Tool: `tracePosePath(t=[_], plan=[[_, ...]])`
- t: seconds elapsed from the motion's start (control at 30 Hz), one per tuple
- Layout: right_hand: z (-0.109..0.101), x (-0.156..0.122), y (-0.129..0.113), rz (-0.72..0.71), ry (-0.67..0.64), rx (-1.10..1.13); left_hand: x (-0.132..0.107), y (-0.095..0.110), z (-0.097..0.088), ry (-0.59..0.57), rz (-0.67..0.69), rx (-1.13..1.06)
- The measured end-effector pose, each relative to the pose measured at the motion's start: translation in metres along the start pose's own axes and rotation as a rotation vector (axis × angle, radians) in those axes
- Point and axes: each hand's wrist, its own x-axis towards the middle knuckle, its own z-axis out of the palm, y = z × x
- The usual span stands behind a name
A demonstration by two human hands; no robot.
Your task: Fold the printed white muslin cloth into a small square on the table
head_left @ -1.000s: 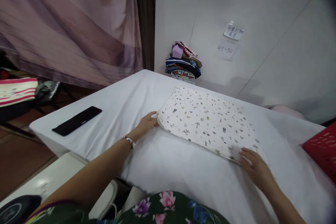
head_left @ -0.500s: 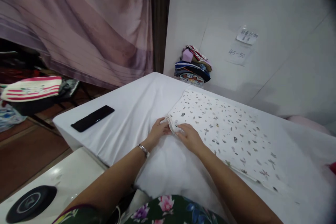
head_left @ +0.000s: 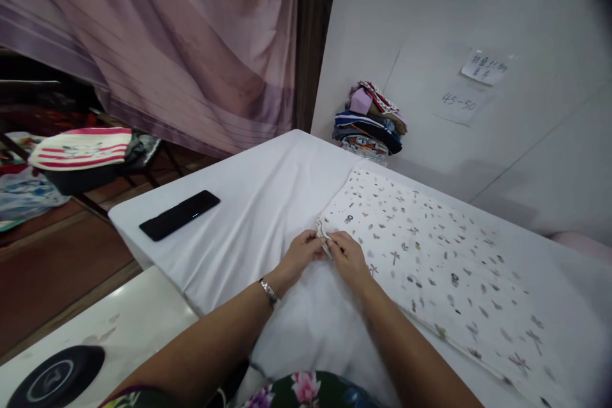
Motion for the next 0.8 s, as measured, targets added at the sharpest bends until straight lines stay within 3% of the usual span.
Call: tracePosePath(t=[0.3,0.67,0.8], plan=[[0.0042,-0.0039,0.0001,0.06,0.104,-0.016,0.0021,-0.0028,-0.0016,0.011,0.007,0.091],[0.0054,-0.0062,0.0027,-0.073,-0.015,-0.118,0.0044,-0.0085,-0.0047,0.018,0.133,0.227],[0.003,-0.0083,0.0043,-0.044,0.053,-0.091,0.0027,-0.0066,-0.003,0.029,0.158,0.246]])
